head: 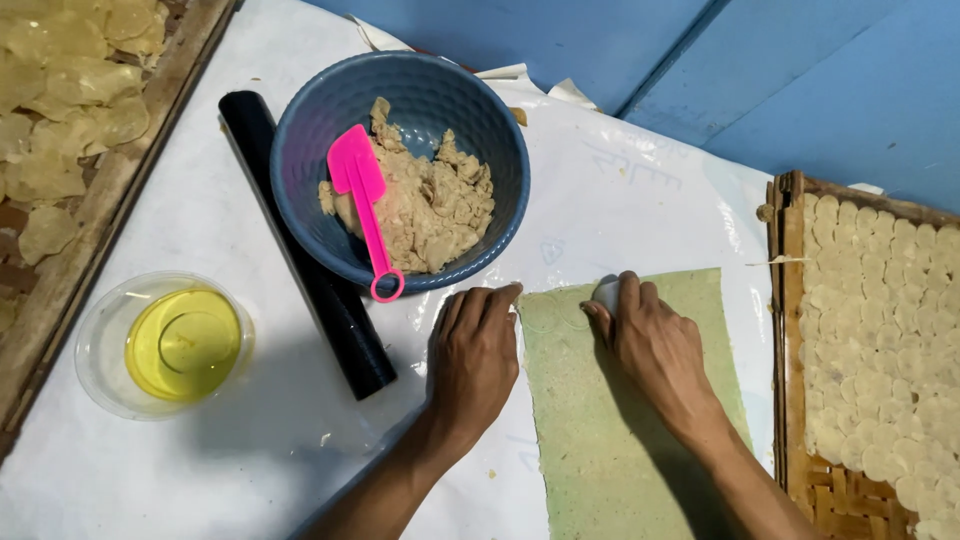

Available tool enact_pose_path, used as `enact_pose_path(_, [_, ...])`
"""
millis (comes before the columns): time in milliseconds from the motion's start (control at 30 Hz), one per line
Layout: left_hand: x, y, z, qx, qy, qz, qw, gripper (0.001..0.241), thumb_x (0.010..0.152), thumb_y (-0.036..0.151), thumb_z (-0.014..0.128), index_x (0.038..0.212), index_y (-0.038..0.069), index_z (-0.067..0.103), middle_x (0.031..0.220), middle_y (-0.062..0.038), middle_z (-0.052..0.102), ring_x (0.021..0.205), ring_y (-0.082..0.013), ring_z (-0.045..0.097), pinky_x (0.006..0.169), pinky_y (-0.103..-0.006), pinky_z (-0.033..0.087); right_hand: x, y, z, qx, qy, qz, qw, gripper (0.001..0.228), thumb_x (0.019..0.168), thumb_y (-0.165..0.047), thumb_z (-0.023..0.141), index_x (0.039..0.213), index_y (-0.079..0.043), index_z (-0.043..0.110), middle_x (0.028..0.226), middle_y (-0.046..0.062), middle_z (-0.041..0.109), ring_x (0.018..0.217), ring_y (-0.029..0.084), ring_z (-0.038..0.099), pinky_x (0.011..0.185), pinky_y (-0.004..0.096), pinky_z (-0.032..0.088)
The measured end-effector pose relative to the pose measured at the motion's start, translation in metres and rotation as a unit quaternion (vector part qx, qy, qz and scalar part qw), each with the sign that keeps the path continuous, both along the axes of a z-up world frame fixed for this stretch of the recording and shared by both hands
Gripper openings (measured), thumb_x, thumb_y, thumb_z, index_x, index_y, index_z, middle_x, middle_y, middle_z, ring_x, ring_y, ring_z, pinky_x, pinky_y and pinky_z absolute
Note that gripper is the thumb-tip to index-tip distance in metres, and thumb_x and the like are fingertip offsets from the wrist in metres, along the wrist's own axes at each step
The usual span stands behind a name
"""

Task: Rolling dough and cutting circles to make chips.

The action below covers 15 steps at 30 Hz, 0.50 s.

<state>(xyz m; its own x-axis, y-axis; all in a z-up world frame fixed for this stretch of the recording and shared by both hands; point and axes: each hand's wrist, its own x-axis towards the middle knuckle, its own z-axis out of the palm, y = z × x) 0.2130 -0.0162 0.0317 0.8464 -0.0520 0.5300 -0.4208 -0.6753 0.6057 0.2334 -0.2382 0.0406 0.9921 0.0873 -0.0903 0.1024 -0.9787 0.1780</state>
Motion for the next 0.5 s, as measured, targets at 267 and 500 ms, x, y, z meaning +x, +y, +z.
enact_pose_path(267, [0.002, -0.001, -0.004, -0.013, -0.012, 0.001, 1.000, 0.026, 0.091, 0.000, 0.064, 0.116, 0.005, 0.069, 0.090, -0.011, 0.062, 0.085, -0.0311, 0.064, 0.077, -0.0397, 0.051, 0.002, 0.007, 0.012, -0.003, 0.050, -0.001, 0.999, 0.056, 0.106, -0.055, 0.028, 0.136, -0.009, 0.041, 0.096, 0.010, 0.059, 0.085, 0.038, 0.074, 0.068, 0.055, 0.061])
enact_pose_path(500, [0.001, -0.002, -0.004, -0.004, -0.016, 0.002, 1.000, 0.028, 0.089, -0.001, 0.066, 0.117, 0.004, 0.069, 0.090, -0.013, 0.063, 0.085, -0.0321, 0.064, 0.079, -0.0406, 0.052, 0.001, 0.005, 0.006, 0.044, 0.036, -0.037, 0.998, 0.057, 0.106, -0.057, 0.028, 0.137, -0.011, 0.039, 0.099, 0.012, 0.058, 0.089, 0.041, 0.073, 0.072, 0.059, 0.059])
